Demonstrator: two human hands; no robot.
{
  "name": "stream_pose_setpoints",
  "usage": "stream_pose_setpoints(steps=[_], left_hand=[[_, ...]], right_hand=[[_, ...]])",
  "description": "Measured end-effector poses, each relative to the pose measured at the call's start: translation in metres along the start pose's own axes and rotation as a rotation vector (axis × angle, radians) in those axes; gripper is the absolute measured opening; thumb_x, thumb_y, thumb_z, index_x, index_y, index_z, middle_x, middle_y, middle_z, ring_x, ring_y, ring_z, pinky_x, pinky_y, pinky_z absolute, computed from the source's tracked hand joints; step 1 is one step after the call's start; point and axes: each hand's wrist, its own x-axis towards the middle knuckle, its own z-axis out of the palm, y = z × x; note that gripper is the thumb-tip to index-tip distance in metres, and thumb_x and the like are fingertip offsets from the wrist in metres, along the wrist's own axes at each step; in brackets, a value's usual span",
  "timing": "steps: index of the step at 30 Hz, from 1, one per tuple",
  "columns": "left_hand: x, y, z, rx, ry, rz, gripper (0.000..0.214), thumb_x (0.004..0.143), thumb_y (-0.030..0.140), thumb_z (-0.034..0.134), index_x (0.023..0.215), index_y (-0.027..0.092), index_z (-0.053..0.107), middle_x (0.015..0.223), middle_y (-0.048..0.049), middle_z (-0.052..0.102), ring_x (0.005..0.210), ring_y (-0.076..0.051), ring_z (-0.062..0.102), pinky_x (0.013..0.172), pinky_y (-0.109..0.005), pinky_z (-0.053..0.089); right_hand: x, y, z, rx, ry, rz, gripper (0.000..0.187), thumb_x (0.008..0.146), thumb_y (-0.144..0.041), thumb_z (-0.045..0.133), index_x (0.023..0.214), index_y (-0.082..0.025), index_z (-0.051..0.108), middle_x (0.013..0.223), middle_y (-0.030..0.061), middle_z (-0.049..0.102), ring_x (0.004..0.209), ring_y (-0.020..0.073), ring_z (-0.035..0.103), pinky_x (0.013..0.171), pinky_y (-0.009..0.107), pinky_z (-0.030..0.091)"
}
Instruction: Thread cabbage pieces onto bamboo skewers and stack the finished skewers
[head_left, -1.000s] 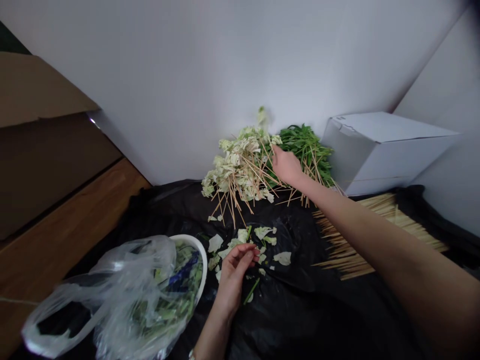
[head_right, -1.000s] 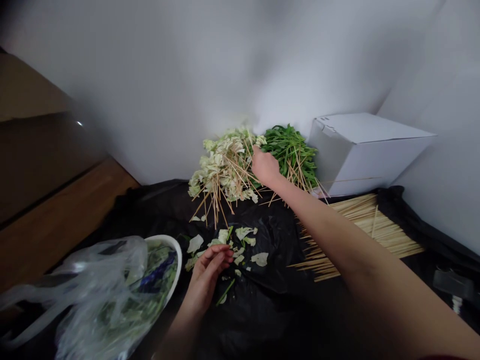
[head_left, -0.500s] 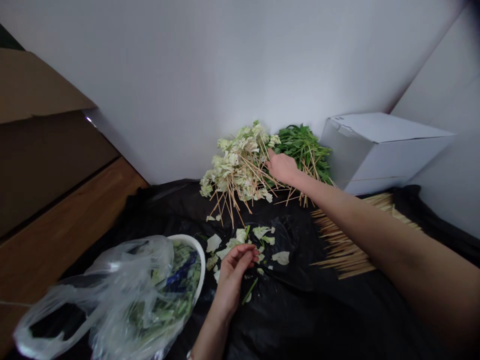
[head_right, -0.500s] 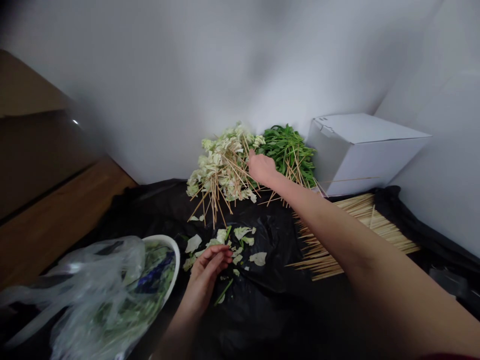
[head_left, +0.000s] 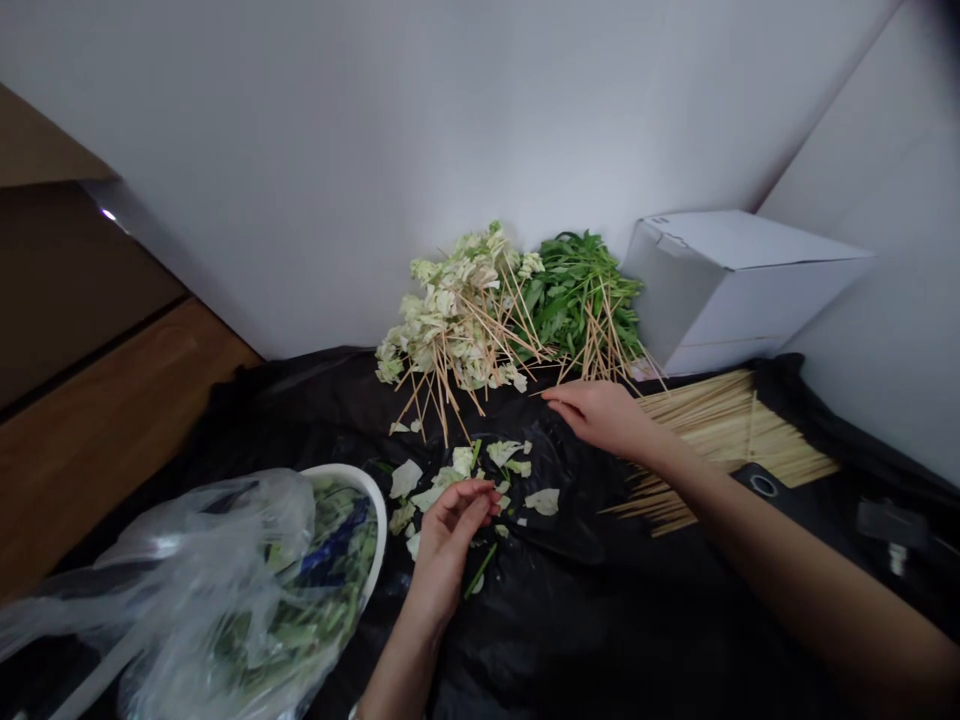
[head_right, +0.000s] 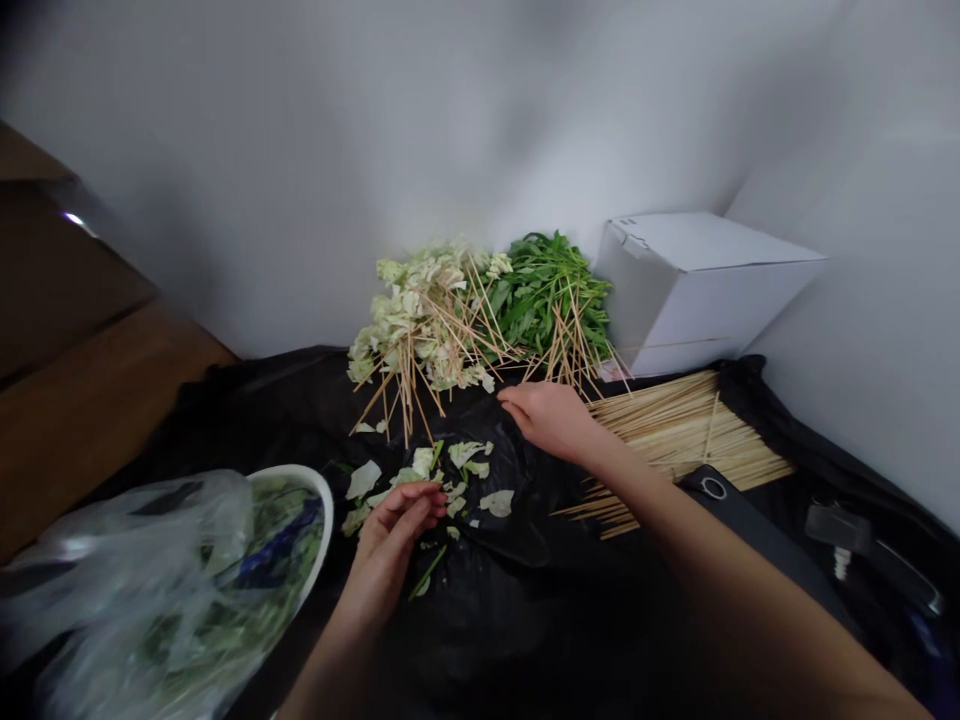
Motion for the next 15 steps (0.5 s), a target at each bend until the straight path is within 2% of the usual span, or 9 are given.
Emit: stream_pose_setpoints(steps=[5,8,12,15], left_hand=[[0.001,0.001,0.001,0.057,0.019,0.024,0.028,0.074,0.039,0.078,0.091,0.018,0.075,0.087,-0.0066,0.073,0.083,-0.019,0.067,0.077,-0.027,0.052],[0.000,0.004,0.005,0.049,0.029,0.017,0.029,0.070,0.040,0.080,0.088,0.018,0.075,0.084,-0.0066,0.074,0.083,-0.020,0.068,0.078,-0.029,0.054],[-0.002,0.006,0.010,0.059,0.023,0.006,0.029,0.067,0.039,0.082,0.086,0.018,0.075,0.082,-0.0067,0.074,0.081,-0.021,0.069,0.079,-0.031,0.054],[-0.002,0.006,0.011,0.079,0.027,0.006,0.027,0.069,0.037,0.081,0.086,0.018,0.075,0.083,-0.0061,0.074,0.078,-0.019,0.068,0.079,-0.030,0.054]], right_hand=[[-0.042,0.034,-0.017,-0.107,-0.190,0.098,0.024,0.094,-0.026,0.047,0.092,-0.020,0.071,0.090,0.0047,0.072,0.082,0.0180,0.065,0.069,0.027,0.042],[-0.068,0.050,-0.027,-0.165,-0.286,0.098,0.022,0.091,-0.025,0.049,0.081,-0.020,0.069,0.079,0.0036,0.068,0.072,0.0173,0.062,0.064,0.027,0.039],[-0.096,0.059,-0.014,-0.293,-0.260,0.065,0.020,0.087,-0.015,0.049,0.077,-0.018,0.066,0.080,0.0075,0.065,0.074,0.0191,0.060,0.065,0.030,0.039],[-0.105,0.062,0.000,-0.381,-0.223,0.040,0.016,0.083,-0.010,0.052,0.077,-0.016,0.065,0.080,0.0090,0.063,0.074,0.0202,0.059,0.067,0.031,0.039]])
